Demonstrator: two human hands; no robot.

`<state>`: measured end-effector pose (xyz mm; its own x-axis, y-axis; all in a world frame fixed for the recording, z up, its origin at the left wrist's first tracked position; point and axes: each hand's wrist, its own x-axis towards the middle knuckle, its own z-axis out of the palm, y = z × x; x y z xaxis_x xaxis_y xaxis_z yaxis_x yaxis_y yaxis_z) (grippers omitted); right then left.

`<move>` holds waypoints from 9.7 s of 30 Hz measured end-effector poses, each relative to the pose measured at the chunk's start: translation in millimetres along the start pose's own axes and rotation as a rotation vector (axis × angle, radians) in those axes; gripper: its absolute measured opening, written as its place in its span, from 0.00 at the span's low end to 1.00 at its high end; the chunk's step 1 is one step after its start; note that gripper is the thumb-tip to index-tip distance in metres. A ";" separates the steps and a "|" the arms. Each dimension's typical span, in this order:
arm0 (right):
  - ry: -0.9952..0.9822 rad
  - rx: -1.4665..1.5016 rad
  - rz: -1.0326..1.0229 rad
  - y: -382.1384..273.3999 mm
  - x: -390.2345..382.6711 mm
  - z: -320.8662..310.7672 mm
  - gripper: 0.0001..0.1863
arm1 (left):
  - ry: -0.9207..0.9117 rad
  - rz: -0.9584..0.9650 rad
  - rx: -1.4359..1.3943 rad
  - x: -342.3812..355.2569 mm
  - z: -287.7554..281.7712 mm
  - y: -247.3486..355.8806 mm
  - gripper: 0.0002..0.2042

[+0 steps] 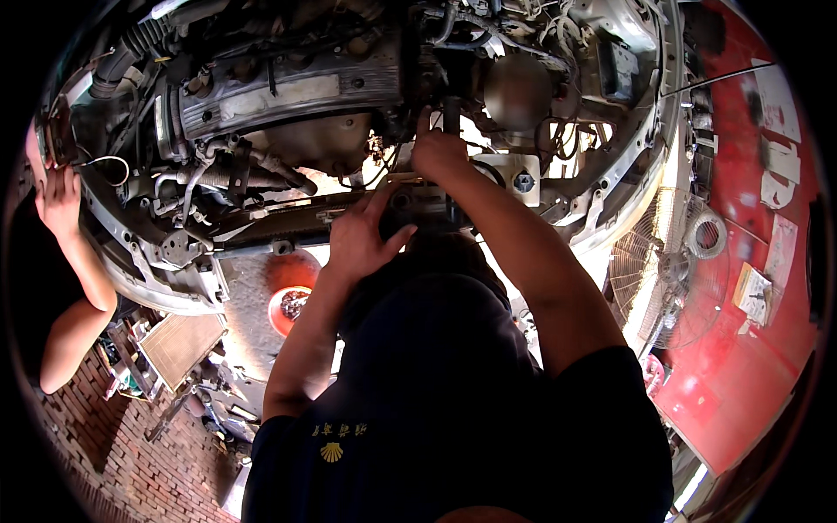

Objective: The person works on a car engine, first handling a radiator fan shroud and pointing at electrical connectors. Using a sealant gun, the person applies material to a hose fitting and then reconnects a coolant hose, securing it with a spring clamp by hand.

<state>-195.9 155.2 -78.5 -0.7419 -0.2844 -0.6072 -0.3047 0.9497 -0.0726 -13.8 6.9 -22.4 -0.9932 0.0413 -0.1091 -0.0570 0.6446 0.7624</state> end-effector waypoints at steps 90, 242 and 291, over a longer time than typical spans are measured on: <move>0.102 -0.739 -0.030 23.2 63.3 33.0 0.47 | 0.020 0.001 -0.026 -3.1 4.1 -6.1 0.39; -0.006 2.230 0.309 31.9 77.5 47.5 0.24 | -0.029 0.003 -0.007 0.6 2.8 8.5 0.37; 0.192 0.099 0.166 11.6 20.2 31.6 0.52 | 0.012 0.060 -0.048 -9.0 1.7 7.1 0.38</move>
<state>-195.6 164.6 -116.6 -0.8791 -0.1345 -0.4572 -0.1165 0.9909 -0.0676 -5.0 12.4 -17.1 -0.9961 0.0694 -0.0553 -0.0021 0.6040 0.7970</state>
